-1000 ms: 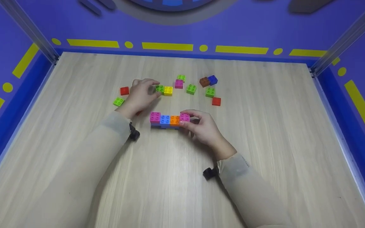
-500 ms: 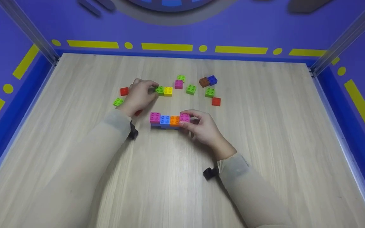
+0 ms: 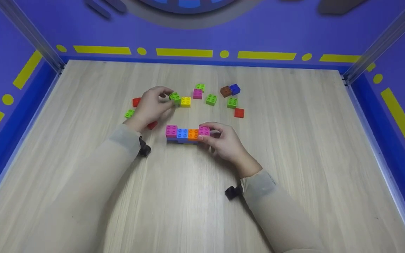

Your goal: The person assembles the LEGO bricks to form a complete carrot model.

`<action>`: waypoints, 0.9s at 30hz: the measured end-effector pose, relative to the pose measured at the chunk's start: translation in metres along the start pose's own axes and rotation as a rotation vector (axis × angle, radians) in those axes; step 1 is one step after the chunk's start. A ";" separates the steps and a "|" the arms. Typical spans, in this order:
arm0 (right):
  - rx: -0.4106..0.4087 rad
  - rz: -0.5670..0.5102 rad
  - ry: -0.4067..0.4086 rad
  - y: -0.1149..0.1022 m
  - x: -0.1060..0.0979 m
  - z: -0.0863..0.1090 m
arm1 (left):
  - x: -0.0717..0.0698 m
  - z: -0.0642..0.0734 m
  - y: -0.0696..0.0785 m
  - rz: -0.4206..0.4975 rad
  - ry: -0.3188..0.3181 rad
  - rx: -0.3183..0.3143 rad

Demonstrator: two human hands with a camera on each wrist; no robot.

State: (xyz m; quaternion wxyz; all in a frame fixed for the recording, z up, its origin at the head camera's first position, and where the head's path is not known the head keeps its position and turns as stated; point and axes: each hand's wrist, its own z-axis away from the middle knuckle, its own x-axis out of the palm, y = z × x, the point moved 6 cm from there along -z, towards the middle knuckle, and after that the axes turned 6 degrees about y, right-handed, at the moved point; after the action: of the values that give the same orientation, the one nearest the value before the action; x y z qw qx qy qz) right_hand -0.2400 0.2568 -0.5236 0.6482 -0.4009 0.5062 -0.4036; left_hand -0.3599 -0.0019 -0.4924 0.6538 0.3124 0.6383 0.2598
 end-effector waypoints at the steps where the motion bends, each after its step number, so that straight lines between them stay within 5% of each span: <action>1: 0.000 -0.001 0.000 0.000 0.000 0.000 | 0.000 0.002 0.001 0.034 -0.005 0.004; 8: 0.004 -0.017 -0.005 0.001 0.001 0.000 | 0.002 0.018 0.002 0.249 -0.033 0.076; 27: 0.004 -0.048 -0.008 -0.002 0.000 0.001 | 0.003 0.062 0.017 0.387 -0.107 0.209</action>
State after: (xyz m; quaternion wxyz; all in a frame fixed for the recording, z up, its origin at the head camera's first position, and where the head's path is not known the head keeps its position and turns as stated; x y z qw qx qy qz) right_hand -0.2396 0.2559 -0.5214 0.6410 -0.4132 0.4932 -0.4185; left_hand -0.2971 0.0076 -0.4824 0.5890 0.5082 0.5543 0.2958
